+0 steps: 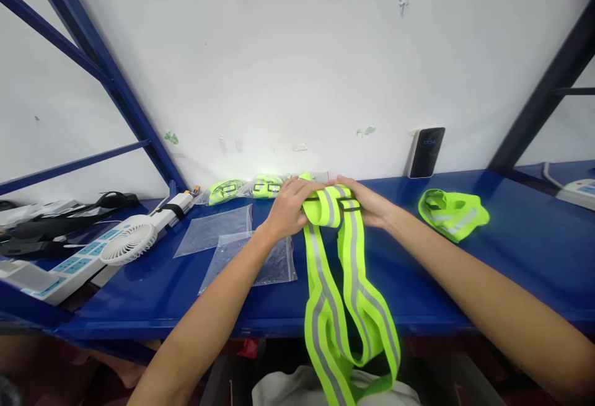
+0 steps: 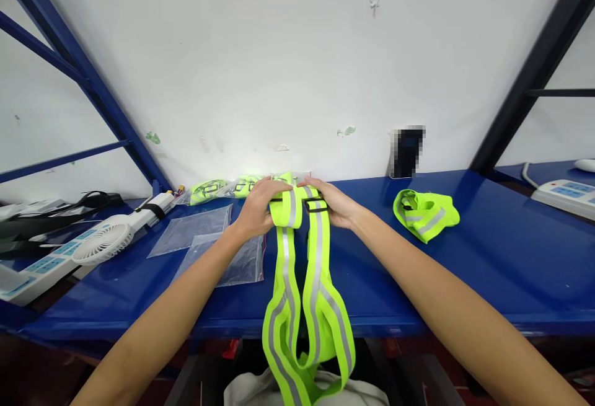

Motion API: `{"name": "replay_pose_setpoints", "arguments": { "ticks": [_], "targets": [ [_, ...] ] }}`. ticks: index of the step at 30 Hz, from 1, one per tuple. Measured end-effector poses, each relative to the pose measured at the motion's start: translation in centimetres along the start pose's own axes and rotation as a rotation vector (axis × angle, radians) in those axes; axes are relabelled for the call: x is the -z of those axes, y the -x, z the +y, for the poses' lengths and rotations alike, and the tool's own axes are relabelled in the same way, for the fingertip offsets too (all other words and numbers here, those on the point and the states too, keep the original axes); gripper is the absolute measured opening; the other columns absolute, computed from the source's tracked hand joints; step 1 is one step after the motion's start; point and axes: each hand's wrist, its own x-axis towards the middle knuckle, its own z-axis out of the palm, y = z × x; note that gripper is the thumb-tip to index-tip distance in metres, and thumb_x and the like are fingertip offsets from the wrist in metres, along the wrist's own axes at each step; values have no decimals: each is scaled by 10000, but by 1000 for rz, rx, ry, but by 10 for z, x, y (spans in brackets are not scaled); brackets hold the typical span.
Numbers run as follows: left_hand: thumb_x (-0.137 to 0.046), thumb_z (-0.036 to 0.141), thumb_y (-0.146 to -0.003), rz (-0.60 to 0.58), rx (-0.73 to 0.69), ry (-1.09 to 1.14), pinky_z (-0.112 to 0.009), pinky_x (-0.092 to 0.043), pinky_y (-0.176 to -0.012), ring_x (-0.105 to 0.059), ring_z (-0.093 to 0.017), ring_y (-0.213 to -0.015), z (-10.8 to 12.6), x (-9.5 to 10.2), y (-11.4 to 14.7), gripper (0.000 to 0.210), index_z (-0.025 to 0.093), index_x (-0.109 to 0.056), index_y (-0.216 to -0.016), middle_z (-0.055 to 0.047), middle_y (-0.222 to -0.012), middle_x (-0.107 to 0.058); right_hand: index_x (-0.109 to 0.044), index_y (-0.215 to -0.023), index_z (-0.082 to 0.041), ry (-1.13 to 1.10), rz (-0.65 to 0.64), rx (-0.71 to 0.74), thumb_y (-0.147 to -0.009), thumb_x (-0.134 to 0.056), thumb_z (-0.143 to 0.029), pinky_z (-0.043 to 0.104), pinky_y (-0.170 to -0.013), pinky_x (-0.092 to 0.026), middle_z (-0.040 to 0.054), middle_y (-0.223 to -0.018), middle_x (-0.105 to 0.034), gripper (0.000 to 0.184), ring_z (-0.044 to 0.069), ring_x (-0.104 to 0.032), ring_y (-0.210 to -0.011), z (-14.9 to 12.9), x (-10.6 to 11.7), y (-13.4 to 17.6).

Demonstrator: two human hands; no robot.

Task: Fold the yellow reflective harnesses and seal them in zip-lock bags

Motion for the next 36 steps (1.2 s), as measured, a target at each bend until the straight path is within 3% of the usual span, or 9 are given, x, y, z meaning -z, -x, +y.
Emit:
{"name": "replay_pose_setpoints", "arguments": {
  "ticks": [3, 7, 9, 12, 15, 19, 23, 30, 36],
  "targets": [
    [-607, 324, -838, 242, 294, 252, -377, -488, -891, -652, -248, -954, -1, -4, -4, 238, 197, -675, -1028, -69, -994, -718, -681, -955, -210, 93, -50, 68, -829, -715, -375, 269, -595, -556, 5, -724, -699, 211, 146, -630, -598, 4, 0, 0],
    [-616, 463, -856, 418, 492, 487, -333, -502, -851, -663, -228, -929, -3, -10, -10, 309, 176, -689, -944, -57, -958, -729, -659, -1097, -232, 237, 5, 181, -734, -805, -245, 318, -737, -571, 25, -839, -730, 392, 195, -685, -781, 9, 1, -1],
    [-633, 467, -845, 432, 518, 503, -332, -506, -859, -665, -227, -946, -5, -13, -11, 316, 177, -684, -959, -59, -983, -730, -641, -1157, -224, 307, 40, 213, -728, -808, -264, 322, -719, -562, 26, -843, -730, 463, 203, -681, -785, 10, 1, -1],
    [-649, 475, -834, 452, 530, 458, -338, -516, -838, -666, -229, -923, -4, -13, -11, 328, 165, -673, -940, -72, -965, -728, -634, -1203, -213, 443, -45, 251, -705, -813, -272, 317, -687, -540, 9, -833, -723, 533, 186, -654, -724, 11, -1, 0],
    [-712, 491, -776, 500, 517, 400, -341, -522, -801, -660, -226, -872, 1, -11, -9, 367, 164, -650, -932, -76, -933, -714, -708, -1039, -202, 561, -113, 327, -751, -764, -321, 328, -755, -523, 8, -856, -716, 317, 181, -641, -756, 12, -5, 2],
    [-799, 502, -673, 528, 473, 375, -345, -522, -806, -645, -226, -869, 5, -7, -3, 487, 187, -617, -997, -58, -937, -688, -718, -849, -190, 597, -46, 331, -801, -703, -407, 324, -754, -505, 5, -799, -700, 222, 191, -640, -767, 14, -9, 1],
    [-641, 561, -812, 545, 370, 475, -383, -487, -927, -633, -247, -1006, 0, -11, 3, 492, 207, -594, -1150, -76, -1065, -668, -679, -721, -180, 625, 67, 395, -762, -735, -458, 284, -648, -469, -11, -704, -662, 287, 173, -603, -687, 17, -10, 0],
    [-699, 462, -791, 341, 475, 800, -361, -491, -944, -621, -260, -1100, -10, -20, 0, 589, 202, -540, -1295, -84, -1194, -660, -701, -773, -184, 395, 193, 406, -716, -767, -517, 286, -553, -490, 4, -641, -687, 345, 199, -650, -616, 17, -12, 1],
    [-748, 470, -749, -8, 608, 856, -308, -526, -700, -666, -206, -772, 10, -21, -1, 654, 161, -544, -1287, -75, -976, -713, -702, -736, -168, 175, 384, 475, -646, -821, -516, 264, -493, -489, 12, -597, -700, 378, 166, -619, -511, 9, -7, -2]
  ]
}}
